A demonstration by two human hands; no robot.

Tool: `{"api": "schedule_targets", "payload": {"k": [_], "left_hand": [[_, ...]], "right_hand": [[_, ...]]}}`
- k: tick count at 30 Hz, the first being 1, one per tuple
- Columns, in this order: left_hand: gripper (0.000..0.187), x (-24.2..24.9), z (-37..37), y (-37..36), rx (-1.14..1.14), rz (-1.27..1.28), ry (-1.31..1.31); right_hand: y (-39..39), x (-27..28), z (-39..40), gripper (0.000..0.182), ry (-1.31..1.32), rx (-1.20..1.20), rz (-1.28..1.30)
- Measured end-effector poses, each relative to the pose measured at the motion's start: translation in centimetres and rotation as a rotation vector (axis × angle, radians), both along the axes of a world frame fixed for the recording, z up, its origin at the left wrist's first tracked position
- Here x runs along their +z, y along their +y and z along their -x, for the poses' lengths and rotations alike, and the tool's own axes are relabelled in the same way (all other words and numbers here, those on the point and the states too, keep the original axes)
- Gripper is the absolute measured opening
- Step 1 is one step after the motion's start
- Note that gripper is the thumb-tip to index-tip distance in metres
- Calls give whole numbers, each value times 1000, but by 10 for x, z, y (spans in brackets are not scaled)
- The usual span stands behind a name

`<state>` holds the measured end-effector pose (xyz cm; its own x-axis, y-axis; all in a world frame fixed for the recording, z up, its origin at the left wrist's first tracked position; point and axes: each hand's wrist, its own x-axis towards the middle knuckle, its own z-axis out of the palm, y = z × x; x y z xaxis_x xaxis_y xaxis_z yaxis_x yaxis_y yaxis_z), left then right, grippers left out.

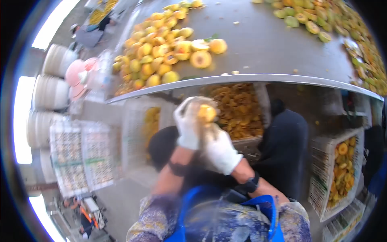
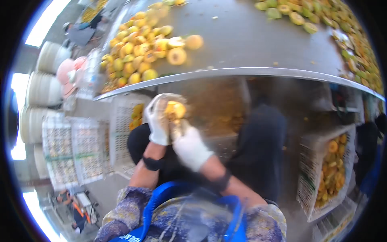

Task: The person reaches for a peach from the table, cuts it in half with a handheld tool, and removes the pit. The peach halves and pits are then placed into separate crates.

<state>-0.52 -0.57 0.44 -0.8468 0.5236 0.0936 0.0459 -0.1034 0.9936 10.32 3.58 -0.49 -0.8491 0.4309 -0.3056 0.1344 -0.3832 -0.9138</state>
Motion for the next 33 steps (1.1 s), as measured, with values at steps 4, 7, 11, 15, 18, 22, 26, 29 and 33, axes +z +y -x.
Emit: {"api": "schedule_targets", "payload": {"k": [4, 7, 11, 15, 18, 22, 26, 29, 33], "left_hand": [[40, 8, -3, 1, -71, 45, -110], [44, 11, -3, 3, -92, 46, 16], [46, 11, -5, 5, -101, 30, -17], [53, 24, -2, 8, -300, 87, 36], [47, 22, 12, 9, -466, 36, 10], [27, 27, 6, 12, -254, 91, -138], [41, 49, -2, 1, -280, 14, -151], [37, 55, 2, -11, -133, 86, 42], [31, 21, 18, -31, -98, -198, -336]], "right_hand": [[3, 7, -4, 38, 62, 57, 339], [10, 5, -6, 43, 0, 209, 611], [11, 9, -8, 45, 37, 221, 524], [28, 17, -23, 44, 137, 365, 950], [37, 20, -21, 42, 180, 447, 1201], [22, 12, -8, 46, 137, 317, 733], [32, 32, -16, 45, 152, 472, 1024], [15, 9, -5, 44, 133, 470, 1350], [-22, -24, 23, 33, 680, 1241, 2181]]}}
